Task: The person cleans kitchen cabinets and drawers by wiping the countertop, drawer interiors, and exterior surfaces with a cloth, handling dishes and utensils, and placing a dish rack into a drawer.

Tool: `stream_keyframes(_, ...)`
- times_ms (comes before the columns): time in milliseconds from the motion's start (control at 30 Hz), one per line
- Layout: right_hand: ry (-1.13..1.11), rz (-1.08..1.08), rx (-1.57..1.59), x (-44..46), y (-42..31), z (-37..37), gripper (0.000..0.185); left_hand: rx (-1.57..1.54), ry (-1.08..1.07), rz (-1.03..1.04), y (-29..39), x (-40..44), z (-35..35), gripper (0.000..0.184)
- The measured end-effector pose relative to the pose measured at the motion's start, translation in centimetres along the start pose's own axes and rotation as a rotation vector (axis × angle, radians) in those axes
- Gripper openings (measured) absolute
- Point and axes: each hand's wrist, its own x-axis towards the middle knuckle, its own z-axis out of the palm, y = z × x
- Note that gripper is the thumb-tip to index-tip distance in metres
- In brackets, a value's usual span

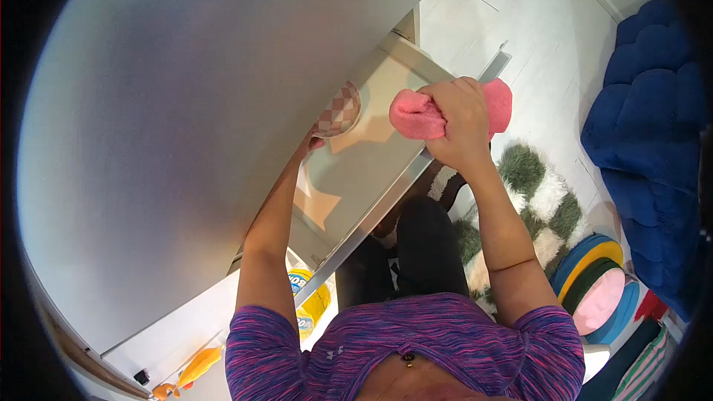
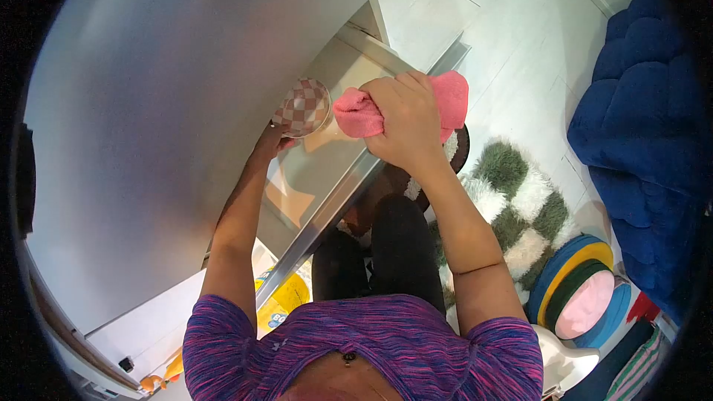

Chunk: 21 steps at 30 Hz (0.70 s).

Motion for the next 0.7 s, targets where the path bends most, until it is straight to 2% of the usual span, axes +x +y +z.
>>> stream_keyframes(200, -0.006, 0.001, -0.008, 0.0, 0.0, 0.0, 0.019, -0.037, -0.033, -0.323, -2.7, 2.6, -0.4, 0.050)
stream_keyframes(233, -0.007, 0.001, -0.011, 0.0, 0.0, 0.0, 0.019, -0.037, -0.036, -0.324, -2.9, 2.7, -0.2, 0.050)
stream_keyframes(300, 0.001, 0.010, -0.004, 0.0, 0.0, 0.1, 0.019, -0.148, -0.037, -0.125, -3.3, 2.4, 0.6, 0.055)
stream_keyframes(333, 0.003, 0.006, -0.005, 0.0, 0.0, 0.1, 0.019, -0.148, -0.039, -0.121, -3.2, 2.3, 0.6, 0.055)
stream_keyframes(400, 0.019, 0.005, -0.008, -0.1, 0.1, 0.2, 0.019, -0.157, -0.208, -0.027, -3.7, 2.5, 0.1, 0.057)
stream_keyframes(567, 0.038, -0.003, -0.012, -0.2, 0.4, 0.3, 0.019, -0.167, -0.241, -0.070, -4.1, -1.3, 0.3, 0.059)
stream_keyframes(633, 0.045, -0.007, -0.010, -0.3, 0.2, 0.3, 0.019, -0.219, -0.343, -0.153, -3.5, -4.0, 0.5, 0.054)
stream_keyframes(667, 0.050, -0.015, -0.007, -0.3, 0.2, 0.3, 0.019, -0.218, -0.338, -0.140, -3.0, -6.0, 1.0, 0.054)
stream_keyframes(700, 0.058, -0.026, -0.002, -0.2, 0.2, 0.3, 0.019, -0.256, -0.291, -0.217, -2.4, -8.1, 1.8, 0.051)
